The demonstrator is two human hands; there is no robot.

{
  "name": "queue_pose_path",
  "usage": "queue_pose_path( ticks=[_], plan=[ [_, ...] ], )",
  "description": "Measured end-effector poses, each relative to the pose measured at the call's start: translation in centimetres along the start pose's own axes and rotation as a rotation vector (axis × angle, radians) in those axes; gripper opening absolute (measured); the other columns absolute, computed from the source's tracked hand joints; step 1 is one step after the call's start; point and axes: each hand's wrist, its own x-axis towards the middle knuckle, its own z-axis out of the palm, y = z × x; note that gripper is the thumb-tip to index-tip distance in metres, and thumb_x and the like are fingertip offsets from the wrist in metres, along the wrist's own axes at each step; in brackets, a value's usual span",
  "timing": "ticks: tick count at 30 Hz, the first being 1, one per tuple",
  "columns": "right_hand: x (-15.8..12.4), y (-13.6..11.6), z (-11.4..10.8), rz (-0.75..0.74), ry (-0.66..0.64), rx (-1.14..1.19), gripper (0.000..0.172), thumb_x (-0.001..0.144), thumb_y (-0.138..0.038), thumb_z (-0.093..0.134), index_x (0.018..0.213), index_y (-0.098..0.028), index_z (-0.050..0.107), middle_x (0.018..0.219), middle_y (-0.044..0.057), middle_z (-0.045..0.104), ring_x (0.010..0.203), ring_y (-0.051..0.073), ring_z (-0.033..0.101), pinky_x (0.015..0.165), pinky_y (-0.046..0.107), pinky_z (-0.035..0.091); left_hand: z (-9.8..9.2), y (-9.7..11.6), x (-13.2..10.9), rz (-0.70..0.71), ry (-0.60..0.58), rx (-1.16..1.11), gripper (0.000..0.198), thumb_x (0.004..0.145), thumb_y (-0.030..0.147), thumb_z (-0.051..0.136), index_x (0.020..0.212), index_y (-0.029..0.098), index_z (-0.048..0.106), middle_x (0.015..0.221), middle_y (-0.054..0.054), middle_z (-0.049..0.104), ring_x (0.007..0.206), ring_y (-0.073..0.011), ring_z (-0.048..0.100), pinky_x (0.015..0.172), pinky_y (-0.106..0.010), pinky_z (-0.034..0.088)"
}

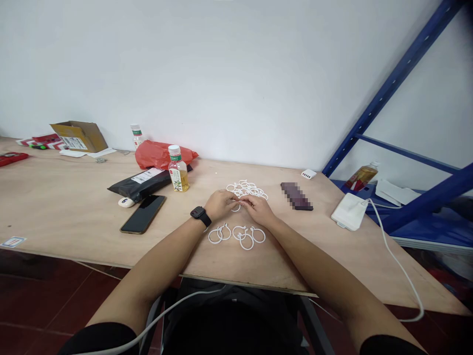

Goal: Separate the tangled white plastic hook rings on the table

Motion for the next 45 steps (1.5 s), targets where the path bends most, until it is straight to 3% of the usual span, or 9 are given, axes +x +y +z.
queue_pose_path(
  ticks=[12, 17, 22, 25, 27, 29, 35, 41, 45],
  plan=[
    [-0.1, -0.1, 0.0, -0.008, 0.018, -0.032, 0.016, 0.092, -0.029, 0.051, 0.093, -0.022, 0.066, 0.085, 0.003, 0.070, 0.078, 0.018, 0.064, 0.072, 0.028, 0.046, -0.3, 0.5, -0.2, 0.007, -0.079, -0.085, 0.023, 0.087, 0.032, 0.056, 0.097, 0.019, 0.072, 0.097, -0.004, 0.074, 0.090, -0.0174, 0.066, 0.084, -0.029, 0.048],
    [-0.1, 0.2, -0.1, 0.013, 0.143, -0.051, 0.019, 0.092, -0.032, 0.051, 0.092, -0.022, 0.067, 0.086, 0.004, 0.071, 0.080, 0.019, 0.064, 0.075, 0.030, 0.048, -1.8, 0.1, 0.2, -0.029, -0.061, 0.040, 0.024, 0.087, 0.033, 0.054, 0.094, 0.018, 0.071, 0.095, -0.006, 0.073, 0.088, -0.0185, 0.065, 0.082, -0.029, 0.047],
    [0.2, 1.6, -0.5, 0.164, 0.307, -0.108, 0.024, 0.089, -0.037, 0.054, 0.104, -0.024, 0.068, 0.097, 0.004, 0.073, 0.076, 0.019, 0.065, 0.076, 0.032, 0.050, -5.5, -1.7, 0.1, -0.212, -0.248, 0.163, 0.025, 0.080, 0.038, 0.057, 0.080, 0.017, 0.071, 0.079, -0.004, 0.071, 0.069, -0.0156, 0.062, 0.064, -0.025, 0.044],
    [0.4, 2.4, -0.8, 0.240, 0.297, -0.161, 0.028, 0.086, -0.037, 0.057, 0.109, -0.024, 0.066, 0.101, 0.004, 0.073, 0.067, 0.017, 0.062, 0.072, 0.032, 0.051, -7.5, -2.7, -0.5, -0.365, -0.450, 0.137, 0.032, 0.068, 0.048, 0.067, 0.079, 0.018, 0.070, 0.077, -0.002, 0.070, 0.066, -0.0143, 0.061, 0.057, -0.022, 0.041],
    [0.4, 2.4, -0.8, 0.225, 0.283, -0.183, 0.025, 0.087, -0.036, 0.056, 0.105, -0.023, 0.068, 0.102, 0.004, 0.072, 0.067, 0.017, 0.062, 0.073, 0.032, 0.050, -8.3, -3.2, -0.9, -0.447, -0.618, 0.107, 0.043, 0.056, 0.050, 0.075, 0.085, 0.019, 0.070, 0.080, -0.001, 0.070, 0.067, -0.0144, 0.061, 0.055, -0.021, 0.041],
    [0.3, 2.1, -0.7, 0.187, 0.267, -0.190, 0.022, 0.087, -0.033, 0.055, 0.101, -0.022, 0.069, 0.102, 0.005, 0.072, 0.068, 0.017, 0.062, 0.074, 0.033, 0.050, -8.6, -3.5, -1.2, -0.505, -0.710, 0.112, 0.052, 0.047, 0.050, 0.080, 0.088, 0.019, 0.068, 0.081, -0.001, 0.070, 0.068, -0.0151, 0.061, 0.054, -0.021, 0.041],
    [0.1, 0.9, -0.3, 0.103, 0.215, -0.181, 0.018, 0.087, -0.030, 0.055, 0.096, -0.024, 0.069, 0.098, 0.004, 0.071, 0.072, 0.017, 0.062, 0.076, 0.032, 0.048, -7.6, -4.0, -1.2, -0.527, -0.737, 0.144, 0.051, 0.042, 0.049, 0.081, 0.079, 0.018, 0.065, 0.073, -0.001, 0.069, 0.061, -0.0146, 0.059, 0.050, -0.021, 0.038],
    [0.2, 1.1, -0.4, 0.106, 0.202, -0.174, 0.018, 0.087, -0.029, 0.055, 0.095, -0.023, 0.069, 0.097, 0.005, 0.070, 0.075, 0.018, 0.062, 0.076, 0.032, 0.047, -6.2, -3.5, -1.0, -0.519, -0.731, 0.100, 0.039, 0.059, 0.047, 0.072, 0.084, 0.017, 0.064, 0.065, -0.002, 0.067, 0.050, -0.0132, 0.057, 0.048, -0.022, 0.037],
    [0.2, 0.9, -0.3, 0.089, 0.195, -0.174, 0.016, 0.087, -0.027, 0.055, 0.092, -0.023, 0.070, 0.094, 0.004, 0.070, 0.075, 0.018, 0.062, 0.075, 0.032, 0.047, -4.5, -2.5, -0.5, -0.342, -0.597, 0.203, 0.026, 0.072, 0.039, 0.062, 0.086, 0.017, 0.065, 0.082, -0.007, 0.071, 0.069, -0.0179, 0.063, 0.057, -0.024, 0.041]
  ],
)
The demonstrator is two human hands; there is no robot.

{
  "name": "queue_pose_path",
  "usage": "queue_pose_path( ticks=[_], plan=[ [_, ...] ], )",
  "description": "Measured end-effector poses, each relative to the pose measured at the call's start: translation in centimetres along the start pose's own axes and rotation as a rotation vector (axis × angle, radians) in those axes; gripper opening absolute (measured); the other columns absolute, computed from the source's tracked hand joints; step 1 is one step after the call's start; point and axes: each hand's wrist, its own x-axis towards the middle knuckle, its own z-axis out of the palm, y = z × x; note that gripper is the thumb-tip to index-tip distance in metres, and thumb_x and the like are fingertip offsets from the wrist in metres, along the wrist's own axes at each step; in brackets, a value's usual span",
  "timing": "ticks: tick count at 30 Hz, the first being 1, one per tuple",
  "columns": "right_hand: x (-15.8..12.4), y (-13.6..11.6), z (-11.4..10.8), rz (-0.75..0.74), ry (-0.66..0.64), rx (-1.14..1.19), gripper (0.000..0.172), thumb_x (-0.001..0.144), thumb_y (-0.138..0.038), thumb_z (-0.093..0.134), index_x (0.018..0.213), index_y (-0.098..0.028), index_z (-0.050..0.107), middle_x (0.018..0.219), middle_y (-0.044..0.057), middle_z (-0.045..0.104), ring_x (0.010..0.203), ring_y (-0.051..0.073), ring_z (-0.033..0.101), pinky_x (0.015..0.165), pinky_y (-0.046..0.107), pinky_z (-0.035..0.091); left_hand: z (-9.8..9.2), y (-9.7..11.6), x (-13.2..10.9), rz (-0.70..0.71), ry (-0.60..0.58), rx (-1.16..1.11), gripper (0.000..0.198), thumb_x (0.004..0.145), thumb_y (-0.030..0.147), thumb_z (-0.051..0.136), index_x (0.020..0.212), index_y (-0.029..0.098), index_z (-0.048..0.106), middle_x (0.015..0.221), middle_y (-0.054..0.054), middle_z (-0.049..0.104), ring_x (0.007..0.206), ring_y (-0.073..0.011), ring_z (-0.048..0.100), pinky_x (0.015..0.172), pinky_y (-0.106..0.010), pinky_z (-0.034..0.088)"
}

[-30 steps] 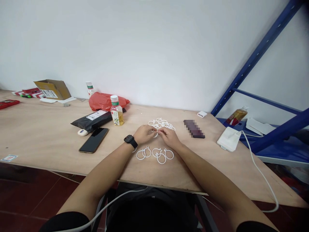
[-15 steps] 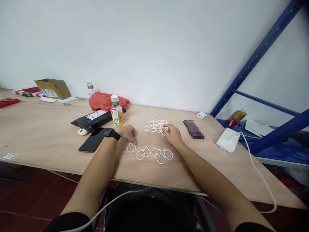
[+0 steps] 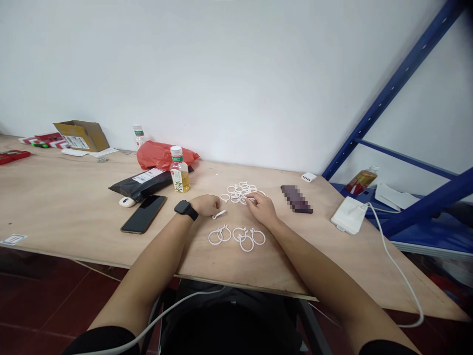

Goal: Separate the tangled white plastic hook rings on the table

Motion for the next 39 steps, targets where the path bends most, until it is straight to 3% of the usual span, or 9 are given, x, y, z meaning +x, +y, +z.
queue_pose_path(
  ticks=[4, 8, 15, 19, 24, 30, 39],
  plan=[
    [0.0, -0.1, 0.1, -0.041, -0.019, 0.005, 0.015, 0.087, -0.027, 0.057, 0.095, -0.022, 0.069, 0.095, 0.004, 0.070, 0.073, 0.017, 0.061, 0.074, 0.032, 0.047, 1.4, 1.3, 1.0, 0.064, 0.117, 0.055, 0.029, 0.080, 0.036, 0.055, 0.102, 0.018, 0.063, 0.095, -0.008, 0.071, 0.079, -0.0198, 0.064, 0.065, -0.026, 0.043],
    [-0.2, -0.6, 0.2, -0.158, -0.102, 0.031, 0.019, 0.087, -0.028, 0.059, 0.104, -0.023, 0.067, 0.099, 0.004, 0.070, 0.076, 0.017, 0.063, 0.078, 0.032, 0.049, 2.0, 2.0, 1.5, 0.043, 0.202, 0.019, 0.018, 0.079, 0.030, 0.055, 0.089, 0.019, 0.065, 0.085, -0.006, 0.070, 0.076, -0.0194, 0.062, 0.064, -0.026, 0.042],
    [-0.6, -1.9, 0.3, -0.314, -0.251, 0.039, 0.025, 0.088, -0.030, 0.060, 0.113, -0.027, 0.064, 0.116, 0.005, 0.064, 0.102, 0.020, 0.062, 0.086, 0.033, 0.050, 2.8, 2.7, 2.0, 0.015, 0.380, -0.242, 0.013, 0.076, 0.023, 0.056, 0.080, 0.015, 0.065, 0.073, -0.003, 0.067, 0.065, -0.0151, 0.057, 0.059, -0.024, 0.038],
    [-0.5, -1.4, 0.4, -0.282, -0.240, 0.030, 0.018, 0.092, -0.030, 0.056, 0.105, -0.025, 0.066, 0.111, 0.006, 0.065, 0.099, 0.019, 0.062, 0.085, 0.032, 0.049, 3.6, 2.4, 2.5, 0.075, 0.436, -0.438, 0.015, 0.079, 0.021, 0.054, 0.087, 0.014, 0.064, 0.069, -0.001, 0.065, 0.061, -0.0128, 0.055, 0.057, -0.023, 0.039],
    [-0.2, -0.5, 0.2, -0.122, -0.107, 0.015, 0.021, 0.096, -0.032, 0.047, 0.099, -0.022, 0.066, 0.096, 0.005, 0.069, 0.091, 0.020, 0.062, 0.079, 0.031, 0.046, 3.5, 2.8, 2.5, 0.241, 0.535, -0.682, 0.024, 0.087, 0.024, 0.048, 0.101, 0.012, 0.065, 0.080, -0.004, 0.068, 0.064, -0.0111, 0.059, 0.064, -0.023, 0.047],
    [-0.1, -0.3, 0.2, -0.039, -0.125, 0.024, 0.026, 0.097, -0.032, 0.042, 0.094, -0.023, 0.067, 0.086, 0.002, 0.071, 0.079, 0.019, 0.063, 0.071, 0.028, 0.043, 2.6, 4.2, 1.4, 0.406, 0.570, -0.503, 0.021, 0.084, 0.023, 0.059, 0.099, 0.015, 0.071, 0.086, -0.005, 0.069, 0.069, -0.0110, 0.057, 0.067, -0.023, 0.047],
    [-0.2, -0.6, 0.2, -0.060, -0.123, 0.063, 0.024, 0.095, -0.030, 0.046, 0.102, -0.024, 0.068, 0.095, 0.003, 0.072, 0.086, 0.019, 0.064, 0.077, 0.030, 0.045, 2.5, 4.1, 1.3, 0.459, 0.611, -0.421, 0.019, 0.089, 0.031, 0.059, 0.091, 0.016, 0.071, 0.085, -0.004, 0.070, 0.072, -0.0115, 0.059, 0.067, -0.023, 0.045]
  ],
)
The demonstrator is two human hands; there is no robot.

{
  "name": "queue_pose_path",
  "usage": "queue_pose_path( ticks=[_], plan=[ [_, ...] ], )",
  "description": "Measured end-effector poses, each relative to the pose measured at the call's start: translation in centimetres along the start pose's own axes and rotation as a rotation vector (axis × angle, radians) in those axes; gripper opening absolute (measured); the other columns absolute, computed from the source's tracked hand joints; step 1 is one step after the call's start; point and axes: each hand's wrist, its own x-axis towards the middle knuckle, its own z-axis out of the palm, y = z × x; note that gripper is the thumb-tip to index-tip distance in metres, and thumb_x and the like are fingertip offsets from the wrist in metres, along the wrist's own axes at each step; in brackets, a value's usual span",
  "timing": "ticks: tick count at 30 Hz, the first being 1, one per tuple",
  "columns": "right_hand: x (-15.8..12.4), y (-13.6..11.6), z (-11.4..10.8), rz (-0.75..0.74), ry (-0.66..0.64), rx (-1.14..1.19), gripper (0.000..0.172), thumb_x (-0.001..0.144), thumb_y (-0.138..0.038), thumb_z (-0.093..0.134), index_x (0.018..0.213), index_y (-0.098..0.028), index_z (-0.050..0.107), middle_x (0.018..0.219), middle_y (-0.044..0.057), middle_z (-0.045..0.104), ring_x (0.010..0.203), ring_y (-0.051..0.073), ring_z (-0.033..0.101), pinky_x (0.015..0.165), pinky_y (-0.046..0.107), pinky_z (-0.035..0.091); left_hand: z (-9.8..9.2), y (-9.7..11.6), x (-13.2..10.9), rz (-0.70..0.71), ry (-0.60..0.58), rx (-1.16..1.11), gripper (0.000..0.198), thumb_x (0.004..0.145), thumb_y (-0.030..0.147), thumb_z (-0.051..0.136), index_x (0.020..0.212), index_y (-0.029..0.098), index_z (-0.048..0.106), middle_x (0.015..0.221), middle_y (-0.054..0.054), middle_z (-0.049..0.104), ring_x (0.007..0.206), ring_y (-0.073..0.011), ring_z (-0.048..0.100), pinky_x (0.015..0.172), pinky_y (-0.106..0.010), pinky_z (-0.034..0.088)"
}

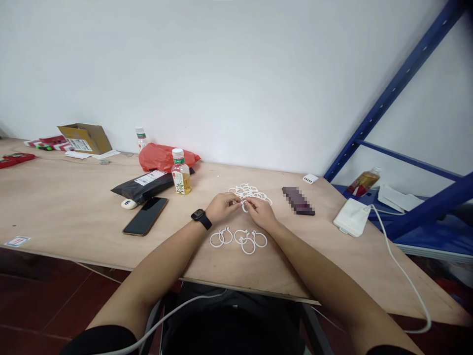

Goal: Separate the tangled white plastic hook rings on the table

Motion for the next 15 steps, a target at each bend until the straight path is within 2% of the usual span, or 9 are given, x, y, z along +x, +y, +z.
queue_pose_path(
  ticks=[3, 7, 15],
  plan=[
    [-0.02, -0.10, -0.01, -0.022, 0.049, -0.008, 0.026, 0.094, -0.032, 0.049, 0.110, -0.023, 0.067, 0.102, 0.006, 0.071, 0.087, 0.019, 0.063, 0.080, 0.031, 0.046, -0.06, 0.13, 0.01, 0.014, 0.012, 0.065, 0.021, 0.091, 0.033, 0.056, 0.090, 0.017, 0.070, 0.083, -0.004, 0.069, 0.071, -0.0121, 0.059, 0.068, -0.024, 0.045],
    [-0.02, -0.34, -0.01, -0.044, 0.042, 0.008, 0.028, 0.092, -0.033, 0.052, 0.114, -0.022, 0.066, 0.100, 0.006, 0.070, 0.081, 0.019, 0.063, 0.079, 0.032, 0.047, -0.20, 0.40, 0.02, 0.004, 0.036, 0.124, 0.022, 0.091, 0.032, 0.054, 0.089, 0.016, 0.069, 0.083, -0.005, 0.069, 0.071, -0.0132, 0.060, 0.069, -0.025, 0.045],
    [0.06, -0.52, 0.04, -0.037, 0.065, 0.035, 0.023, 0.091, -0.028, 0.051, 0.106, -0.023, 0.068, 0.092, 0.005, 0.071, 0.081, 0.019, 0.063, 0.077, 0.031, 0.048, -0.18, 0.37, 0.03, -0.033, 0.076, 0.152, 0.021, 0.090, 0.031, 0.054, 0.090, 0.017, 0.070, 0.086, -0.006, 0.071, 0.075, -0.0148, 0.061, 0.073, -0.027, 0.047]
  ],
)
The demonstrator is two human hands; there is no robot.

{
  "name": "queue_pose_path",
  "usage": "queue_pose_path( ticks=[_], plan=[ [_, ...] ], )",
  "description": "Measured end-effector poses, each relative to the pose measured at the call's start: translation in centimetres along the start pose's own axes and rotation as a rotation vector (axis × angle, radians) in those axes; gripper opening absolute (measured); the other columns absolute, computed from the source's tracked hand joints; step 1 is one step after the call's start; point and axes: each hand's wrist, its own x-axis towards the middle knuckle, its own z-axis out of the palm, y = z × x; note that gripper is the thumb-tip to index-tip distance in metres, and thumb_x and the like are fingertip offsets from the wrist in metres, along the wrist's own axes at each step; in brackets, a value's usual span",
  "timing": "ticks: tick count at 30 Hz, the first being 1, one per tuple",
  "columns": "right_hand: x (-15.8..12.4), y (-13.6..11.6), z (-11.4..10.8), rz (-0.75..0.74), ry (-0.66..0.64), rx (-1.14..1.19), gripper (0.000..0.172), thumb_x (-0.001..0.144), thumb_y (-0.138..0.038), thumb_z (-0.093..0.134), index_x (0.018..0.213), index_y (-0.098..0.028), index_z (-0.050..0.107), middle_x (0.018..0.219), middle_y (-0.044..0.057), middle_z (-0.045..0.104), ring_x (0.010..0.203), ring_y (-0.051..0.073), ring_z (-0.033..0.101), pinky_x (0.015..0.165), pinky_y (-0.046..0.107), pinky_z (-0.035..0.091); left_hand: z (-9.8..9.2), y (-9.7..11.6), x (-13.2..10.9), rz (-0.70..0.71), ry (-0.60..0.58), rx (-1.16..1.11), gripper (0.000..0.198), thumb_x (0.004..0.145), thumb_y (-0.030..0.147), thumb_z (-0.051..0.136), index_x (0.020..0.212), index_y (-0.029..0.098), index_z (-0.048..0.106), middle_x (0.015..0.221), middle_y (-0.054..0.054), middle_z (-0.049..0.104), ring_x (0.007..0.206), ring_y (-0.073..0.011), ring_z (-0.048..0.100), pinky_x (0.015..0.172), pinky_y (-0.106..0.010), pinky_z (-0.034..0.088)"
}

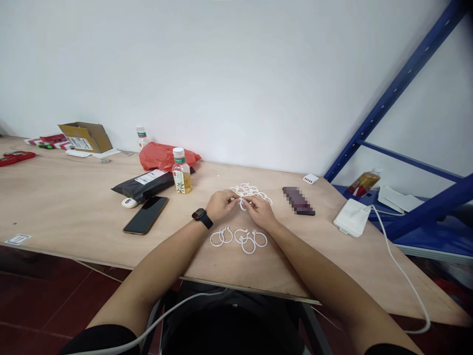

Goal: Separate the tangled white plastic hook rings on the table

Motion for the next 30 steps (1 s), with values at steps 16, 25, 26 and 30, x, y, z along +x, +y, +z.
queue_pose_path(
  ticks=[16, 25, 26, 30],
  plan=[
    [0.1, 1.9, -0.1, 0.135, 0.124, -0.093, 0.016, 0.086, -0.026, 0.055, 0.090, -0.022, 0.070, 0.089, 0.004, 0.071, 0.077, 0.019, 0.063, 0.075, 0.032, 0.048, -0.8, -0.5, 0.0, -0.053, -0.236, -0.015, 0.025, 0.083, 0.038, 0.062, 0.090, 0.016, 0.071, 0.084, -0.005, 0.070, 0.071, -0.0131, 0.058, 0.067, -0.024, 0.043],
    [-0.1, 1.4, -0.8, 0.100, 0.135, -0.143, 0.021, 0.087, -0.026, 0.054, 0.103, -0.023, 0.068, 0.105, 0.007, 0.066, 0.096, 0.022, 0.062, 0.083, 0.035, 0.050, -2.9, -1.3, -0.6, -0.331, -0.858, -0.196, 0.044, 0.047, 0.040, 0.087, 0.078, 0.017, 0.066, 0.060, 0.004, 0.061, 0.051, -0.0098, 0.051, 0.048, -0.021, 0.037],
    [-0.2, 1.1, -0.7, 0.075, 0.122, -0.135, 0.020, 0.087, -0.025, 0.054, 0.101, -0.024, 0.069, 0.103, 0.007, 0.066, 0.096, 0.022, 0.062, 0.084, 0.035, 0.050, -3.0, -1.5, -0.6, -0.331, -0.847, -0.204, 0.041, 0.047, 0.038, 0.087, 0.075, 0.017, 0.066, 0.059, 0.004, 0.061, 0.051, -0.0096, 0.051, 0.048, -0.021, 0.036],
    [-0.2, 0.4, -0.1, 0.038, 0.083, -0.127, 0.017, 0.088, -0.025, 0.055, 0.097, -0.025, 0.069, 0.101, 0.006, 0.067, 0.095, 0.021, 0.062, 0.084, 0.035, 0.049, -2.6, -2.0, -0.5, -0.322, -0.730, -0.200, 0.021, 0.055, 0.027, 0.079, 0.069, 0.018, 0.067, 0.058, 0.003, 0.063, 0.050, -0.0096, 0.053, 0.047, -0.020, 0.036]
  ],
)
